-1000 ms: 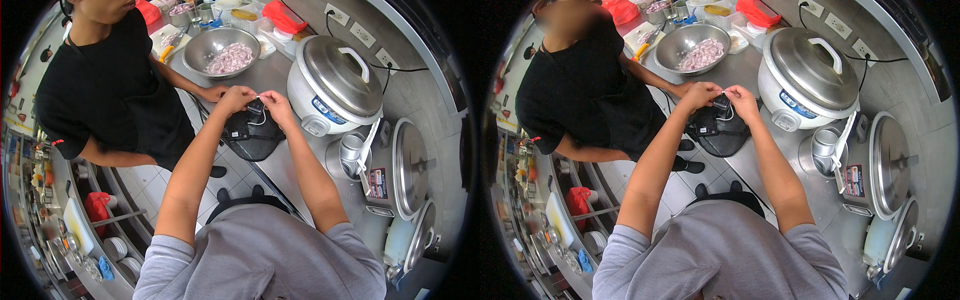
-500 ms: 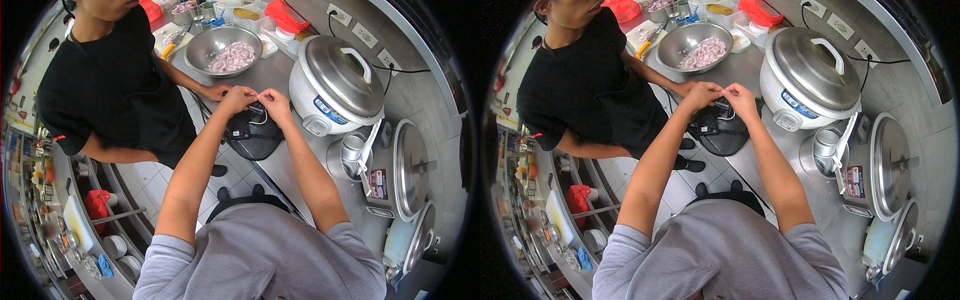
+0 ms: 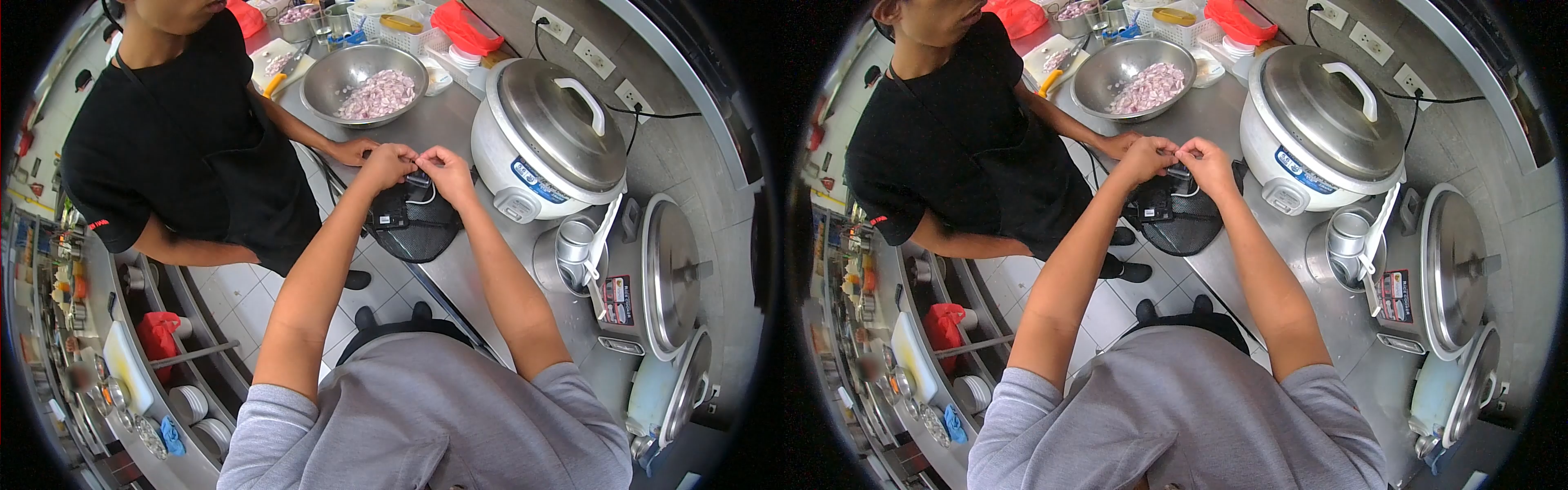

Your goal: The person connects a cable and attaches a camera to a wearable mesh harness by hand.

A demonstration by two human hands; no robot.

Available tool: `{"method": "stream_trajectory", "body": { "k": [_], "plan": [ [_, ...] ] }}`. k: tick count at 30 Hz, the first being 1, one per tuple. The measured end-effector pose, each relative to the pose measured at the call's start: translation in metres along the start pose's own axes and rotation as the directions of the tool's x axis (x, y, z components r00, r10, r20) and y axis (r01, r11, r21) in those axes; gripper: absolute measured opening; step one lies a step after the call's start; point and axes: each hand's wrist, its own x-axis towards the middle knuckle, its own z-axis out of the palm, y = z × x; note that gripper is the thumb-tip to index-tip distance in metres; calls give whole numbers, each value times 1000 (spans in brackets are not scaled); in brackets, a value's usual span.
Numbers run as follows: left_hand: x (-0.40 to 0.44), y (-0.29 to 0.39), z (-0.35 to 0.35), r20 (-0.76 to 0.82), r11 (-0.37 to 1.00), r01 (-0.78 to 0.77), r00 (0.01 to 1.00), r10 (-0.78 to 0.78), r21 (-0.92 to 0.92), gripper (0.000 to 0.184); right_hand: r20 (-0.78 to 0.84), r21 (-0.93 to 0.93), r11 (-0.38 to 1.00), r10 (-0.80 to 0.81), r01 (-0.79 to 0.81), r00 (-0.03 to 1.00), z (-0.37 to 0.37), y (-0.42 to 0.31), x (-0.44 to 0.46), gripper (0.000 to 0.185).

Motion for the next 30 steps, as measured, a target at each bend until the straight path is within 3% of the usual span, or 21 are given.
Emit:
{"method": "stream_trajectory", "body": {
  "k": [5,7,11,13,19,22,30],
  "plan": [
    [5,-11,4,-6,999,-43,999,43,7,20,21,-8,1000,-13,13,1000,-1,1,0,14],
    [2,-11,8,-98,996,-83,992,80,-31,20,14,-39,999,-17,17,1000,-1,2,1,15],
    [-2,-10,9,-130,998,-61,990,57,-25,23,11,-50,998,-44,44,999,-1,2,2,16],
    [-8,-6,6,-131,968,-196,967,217,155,30,11,-62,998,-31,32,999,-2,1,2,17],
    [-16,3,-3,14,984,-98,995,97,148,54,6,-117,993,15,-14,1000,0,-2,2,18],
    [-14,-1,-3,32,961,-210,978,208,178,56,-10,-152,986,-64,62,998,1,-3,-1,19],
    [-17,1,-3,22,966,-143,990,142,215,55,15,-120,993,-2,4,1000,3,6,8,20]
  ]
}}
